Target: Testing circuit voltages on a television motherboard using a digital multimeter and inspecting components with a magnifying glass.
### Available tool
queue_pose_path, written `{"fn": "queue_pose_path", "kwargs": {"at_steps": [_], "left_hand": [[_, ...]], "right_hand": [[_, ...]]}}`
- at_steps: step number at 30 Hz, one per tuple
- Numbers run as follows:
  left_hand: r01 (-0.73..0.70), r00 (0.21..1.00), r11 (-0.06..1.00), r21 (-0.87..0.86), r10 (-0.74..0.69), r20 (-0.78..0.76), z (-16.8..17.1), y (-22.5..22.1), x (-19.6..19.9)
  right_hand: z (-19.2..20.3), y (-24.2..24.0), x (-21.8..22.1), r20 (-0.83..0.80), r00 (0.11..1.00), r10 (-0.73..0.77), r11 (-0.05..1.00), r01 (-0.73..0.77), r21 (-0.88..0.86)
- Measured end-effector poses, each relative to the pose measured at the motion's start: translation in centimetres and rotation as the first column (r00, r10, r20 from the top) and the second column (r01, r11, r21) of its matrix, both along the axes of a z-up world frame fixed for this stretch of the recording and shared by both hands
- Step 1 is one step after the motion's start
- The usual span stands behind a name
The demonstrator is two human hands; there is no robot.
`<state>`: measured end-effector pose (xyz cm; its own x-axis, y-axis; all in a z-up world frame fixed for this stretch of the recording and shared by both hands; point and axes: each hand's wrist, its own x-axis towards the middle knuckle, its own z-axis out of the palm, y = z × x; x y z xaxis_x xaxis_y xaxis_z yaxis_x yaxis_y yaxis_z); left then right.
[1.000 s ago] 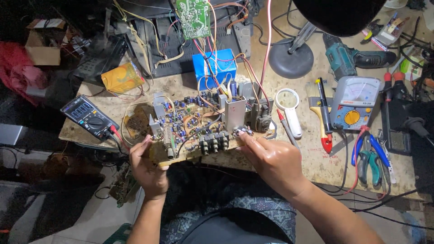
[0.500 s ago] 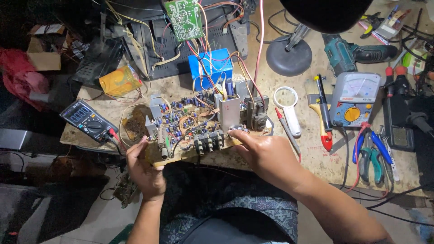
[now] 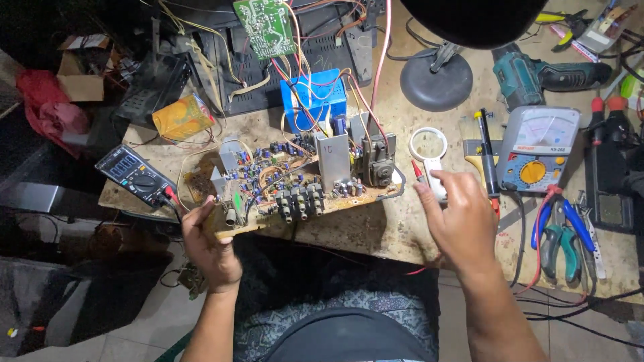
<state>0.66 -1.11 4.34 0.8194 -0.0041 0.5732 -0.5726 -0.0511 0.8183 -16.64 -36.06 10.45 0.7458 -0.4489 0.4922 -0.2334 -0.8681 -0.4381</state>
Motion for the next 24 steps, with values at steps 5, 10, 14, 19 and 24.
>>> {"fn": "queue_pose_path", "kwargs": {"at_steps": [5, 10, 14, 19, 24], "left_hand": [[-0.053, 0.998, 0.998, 0.044, 0.051, 0.044, 1.2, -1.0, -0.6], [-0.089, 0.995, 0.989, 0.117, 0.083, 0.059, 2.0, -1.0, -1.6], [-0.013, 0.999, 1.000, 0.014, 0.012, 0.043, 1.4, -1.0, -2.2], [-0.026, 0.997, 0.998, 0.062, 0.021, 0.077, 1.5, -1.2, -2.1], [0.001, 0.997, 0.998, 0.068, -0.006, 0.076, 1.6, -1.1, -2.0]], "right_hand": [[-2.9, -3.3, 0.5, -0.299, 0.944, -0.141, 0.989, 0.124, -0.075], [-2.7, -3.4, 1.3, -0.249, 0.958, -0.140, 0.990, 0.134, -0.043], [-0.5, -2.5, 1.3, 0.078, 0.997, -0.016, 0.999, 0.013, 0.033], [4.4, 0.6, 1.4, 0.165, 0.984, 0.071, 0.984, -0.096, 0.149], [6.2, 2.5, 1.6, 0.199, 0.972, 0.127, 0.971, -0.162, 0.175]]}}
